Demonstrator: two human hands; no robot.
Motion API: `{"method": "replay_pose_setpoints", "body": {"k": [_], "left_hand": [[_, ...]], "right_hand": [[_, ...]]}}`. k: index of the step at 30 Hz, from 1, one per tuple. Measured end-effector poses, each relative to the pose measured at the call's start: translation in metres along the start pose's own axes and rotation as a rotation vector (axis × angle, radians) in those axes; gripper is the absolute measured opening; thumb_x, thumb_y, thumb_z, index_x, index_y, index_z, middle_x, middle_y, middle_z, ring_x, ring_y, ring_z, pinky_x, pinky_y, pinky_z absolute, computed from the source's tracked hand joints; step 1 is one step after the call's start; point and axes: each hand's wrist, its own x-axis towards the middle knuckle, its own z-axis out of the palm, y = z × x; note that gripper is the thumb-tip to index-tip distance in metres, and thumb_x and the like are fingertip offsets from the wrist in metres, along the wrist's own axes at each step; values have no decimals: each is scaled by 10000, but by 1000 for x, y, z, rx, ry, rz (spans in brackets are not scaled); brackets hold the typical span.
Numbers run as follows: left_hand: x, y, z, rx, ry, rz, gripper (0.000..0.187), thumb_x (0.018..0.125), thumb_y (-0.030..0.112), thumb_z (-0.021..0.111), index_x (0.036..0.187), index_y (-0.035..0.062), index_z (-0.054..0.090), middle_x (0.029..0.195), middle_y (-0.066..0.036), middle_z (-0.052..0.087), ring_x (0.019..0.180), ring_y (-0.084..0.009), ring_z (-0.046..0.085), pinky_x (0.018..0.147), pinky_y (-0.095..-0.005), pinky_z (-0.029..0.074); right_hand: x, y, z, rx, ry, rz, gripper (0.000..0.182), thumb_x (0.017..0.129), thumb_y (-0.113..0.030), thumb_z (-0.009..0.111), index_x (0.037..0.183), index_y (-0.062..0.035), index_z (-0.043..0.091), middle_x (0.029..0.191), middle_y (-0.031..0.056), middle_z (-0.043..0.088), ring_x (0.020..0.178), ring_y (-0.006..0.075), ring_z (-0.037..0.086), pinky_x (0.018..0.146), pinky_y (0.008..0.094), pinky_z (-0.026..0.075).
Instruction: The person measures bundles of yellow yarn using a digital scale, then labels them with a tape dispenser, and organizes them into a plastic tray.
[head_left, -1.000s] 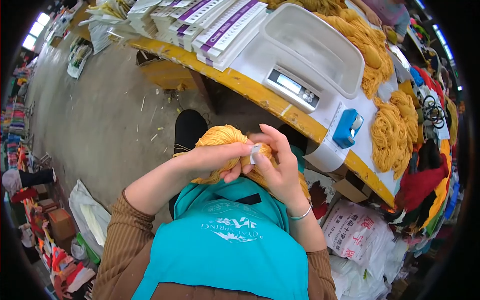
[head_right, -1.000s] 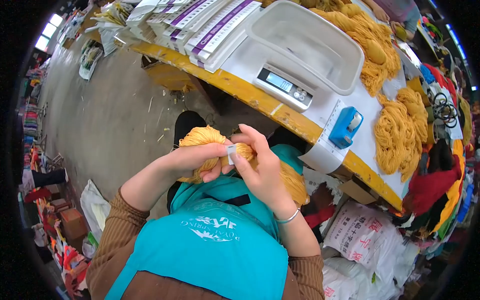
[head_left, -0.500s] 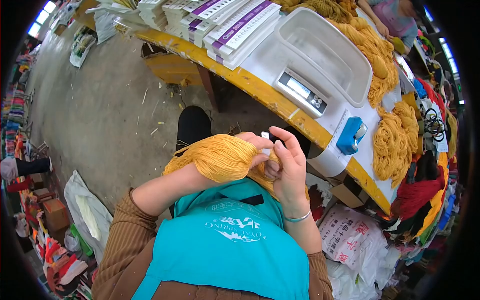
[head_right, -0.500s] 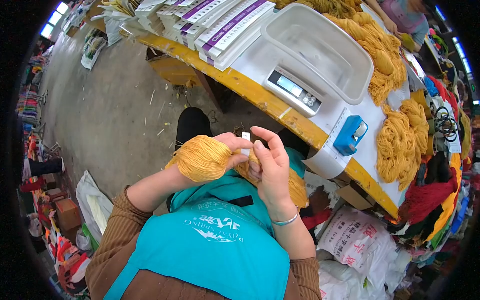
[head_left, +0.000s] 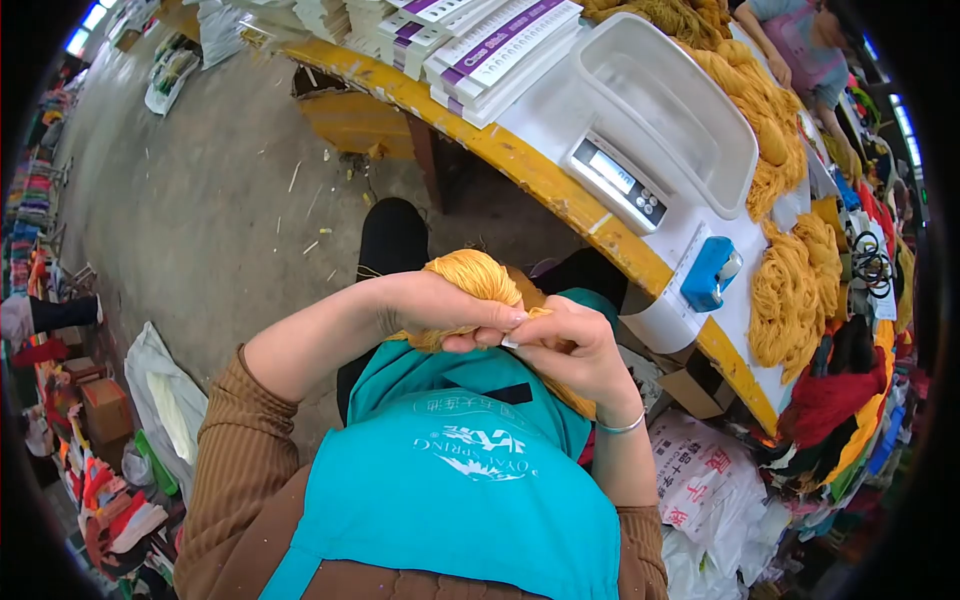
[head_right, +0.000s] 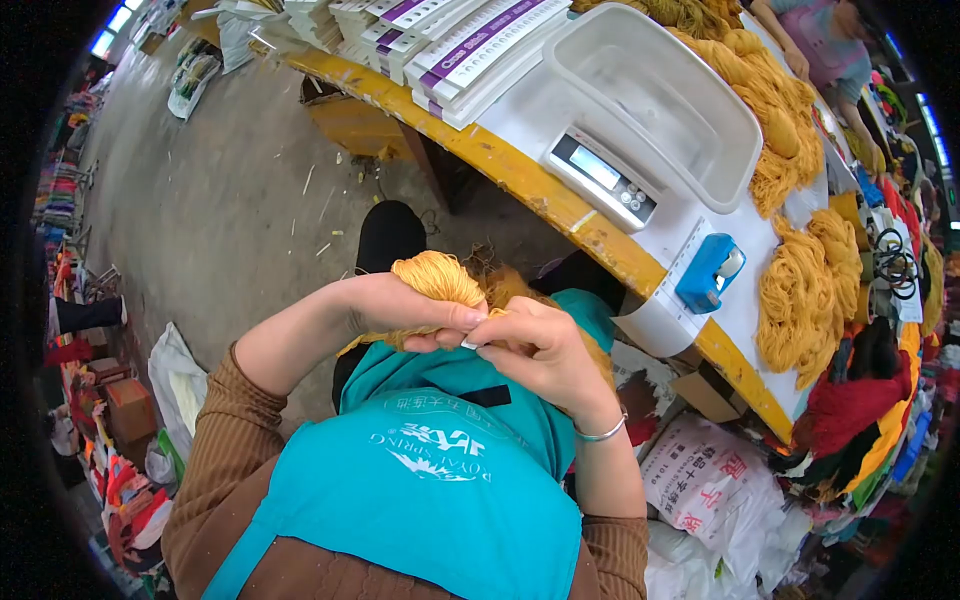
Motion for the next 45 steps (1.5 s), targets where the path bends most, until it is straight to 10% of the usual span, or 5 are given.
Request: {"method": "replay_pose_setpoints", "body": {"k": [12,14,22,31,45], "left_hand": [[6,-3,39,243,382,403,209,992,233,569,1101,56,571,787,-21,570,569,-46,520,522,-204,438],[22,-23,31,732,552,933,202,963,205,624,1087,51,582,846,-32,588,584,-50,522,534,-215,443],[15,-19,47,125,553,678,50,1001,126,522,999,79,541,673,-15,560,528,-57,508,457,-216,399],[12,-31,35,47,609,555,111,991,191,550,940,95,528,568,22,515,481,-36,454,444,-205,341],[12,-33,43,119,573,562,85,994,154,542,956,80,528,583,27,507,506,-37,452,478,-212,357]], "right_hand": [[-6,8,32,803,457,127,99,901,-34,666,986,-18,619,791,2,579,652,64,494,553,207,362],[-8,7,35,969,444,145,119,918,-50,649,1023,-19,602,790,4,575,625,58,473,529,204,339],[-11,-2,36,656,531,104,333,963,-72,521,1293,-29,503,1142,103,627,1005,170,606,898,286,472],[-82,45,-105,-20,1495,148,112,955,-97,591,997,-11,649,949,12,647,843,69,566,724,232,462],[-75,50,-154,395,1208,544,95,896,-157,679,900,-87,615,851,-5,606,781,91,559,678,295,519]]}}
